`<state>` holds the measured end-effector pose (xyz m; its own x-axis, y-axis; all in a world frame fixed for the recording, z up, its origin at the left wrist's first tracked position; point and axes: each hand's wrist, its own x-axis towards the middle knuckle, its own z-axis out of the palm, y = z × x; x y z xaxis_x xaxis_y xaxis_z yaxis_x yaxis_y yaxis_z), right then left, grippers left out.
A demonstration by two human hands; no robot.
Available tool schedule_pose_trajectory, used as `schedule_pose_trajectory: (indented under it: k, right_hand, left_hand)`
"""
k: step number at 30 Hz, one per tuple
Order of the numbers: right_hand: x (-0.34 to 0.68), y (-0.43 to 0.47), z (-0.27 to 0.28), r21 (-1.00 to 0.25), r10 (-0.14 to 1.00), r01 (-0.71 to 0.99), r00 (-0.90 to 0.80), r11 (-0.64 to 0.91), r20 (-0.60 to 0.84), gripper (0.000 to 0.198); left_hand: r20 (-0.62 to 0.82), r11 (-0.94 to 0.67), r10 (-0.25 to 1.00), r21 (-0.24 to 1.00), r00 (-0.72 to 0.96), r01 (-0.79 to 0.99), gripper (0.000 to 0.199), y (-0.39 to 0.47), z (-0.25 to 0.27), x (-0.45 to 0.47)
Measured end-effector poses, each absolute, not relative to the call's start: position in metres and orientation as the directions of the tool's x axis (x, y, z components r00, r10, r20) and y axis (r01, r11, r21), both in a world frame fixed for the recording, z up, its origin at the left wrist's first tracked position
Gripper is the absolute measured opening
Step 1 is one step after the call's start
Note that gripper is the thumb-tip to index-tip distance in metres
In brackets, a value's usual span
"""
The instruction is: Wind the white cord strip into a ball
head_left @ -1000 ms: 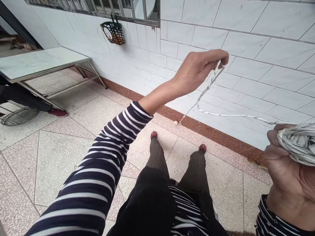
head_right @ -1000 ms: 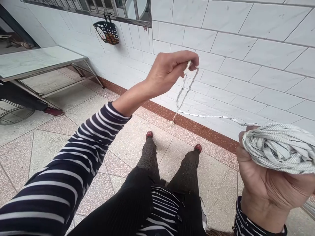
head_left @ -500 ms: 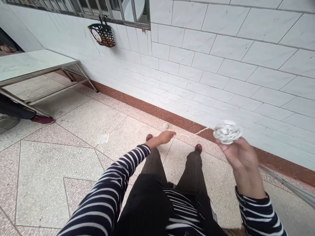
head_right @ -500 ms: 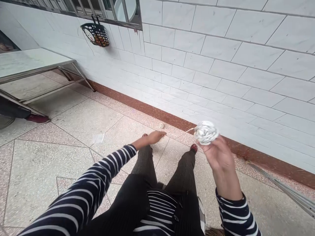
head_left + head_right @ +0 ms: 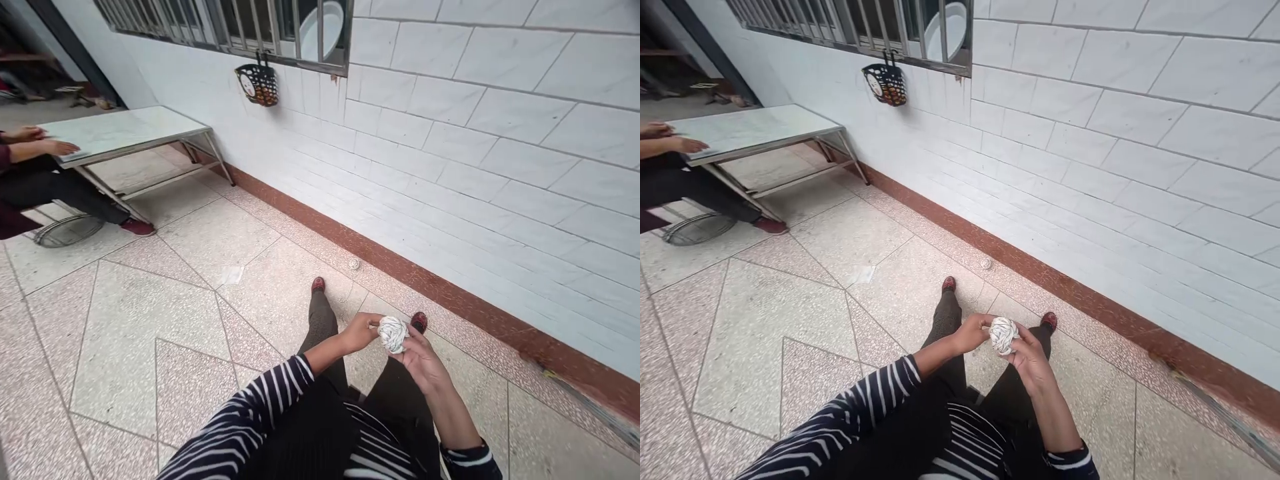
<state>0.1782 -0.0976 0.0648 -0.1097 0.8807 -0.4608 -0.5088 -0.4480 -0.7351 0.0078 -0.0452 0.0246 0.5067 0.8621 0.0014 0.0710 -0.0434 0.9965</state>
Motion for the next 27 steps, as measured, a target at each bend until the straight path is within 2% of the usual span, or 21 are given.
schedule_pose_trajectory:
  k: [3,8,14,21,24,27]
  right_hand:
    - [0.182,-0.104,0.064,-0.727,0.891,-0.538,-0.107,-0.425,-0.442,0.038]
    - [0.188,-0.112,0.056,-0.723,0.897,-0.56,-0.09,-0.404,-0.432,0.042]
    - [0.177,-0.118,0.07,-0.792,0.914,-0.473,-0.082,-0.386,-0.396,0.051]
    - [0.175,-0.117,0.075,-0.754,0.916,-0.544,-0.071,-0.368,-0.395,0.049]
    - [0.19,-0.12,0.069,-0.691,0.901,-0.625,-0.049,-0.364,-0.431,0.041]
    - [0.2,-0.127,0.065,-0.676,0.89,-0.629,-0.06,-0.385,-0.452,0.039]
  left_hand:
    - [-0.011,-0.066,0.891,0.986,0.453,0.154,0.026,-0.047,0.027,0.005]
    - [-0.015,-0.089,0.867,0.979,0.498,0.185,0.029,-0.051,0.026,0.011]
    - [0.008,-0.153,0.893,0.945,0.449,0.288,0.019,-0.038,0.033,0.018]
    - [0.118,-0.216,0.878,0.962,0.463,0.165,0.023,-0.029,0.034,0.026]
    - [0.08,-0.132,0.847,0.989,0.525,0.062,0.022,-0.041,0.023,0.026]
    - [-0.015,-0.005,0.801,0.999,0.598,0.032,0.022,-0.052,0.009,0.023]
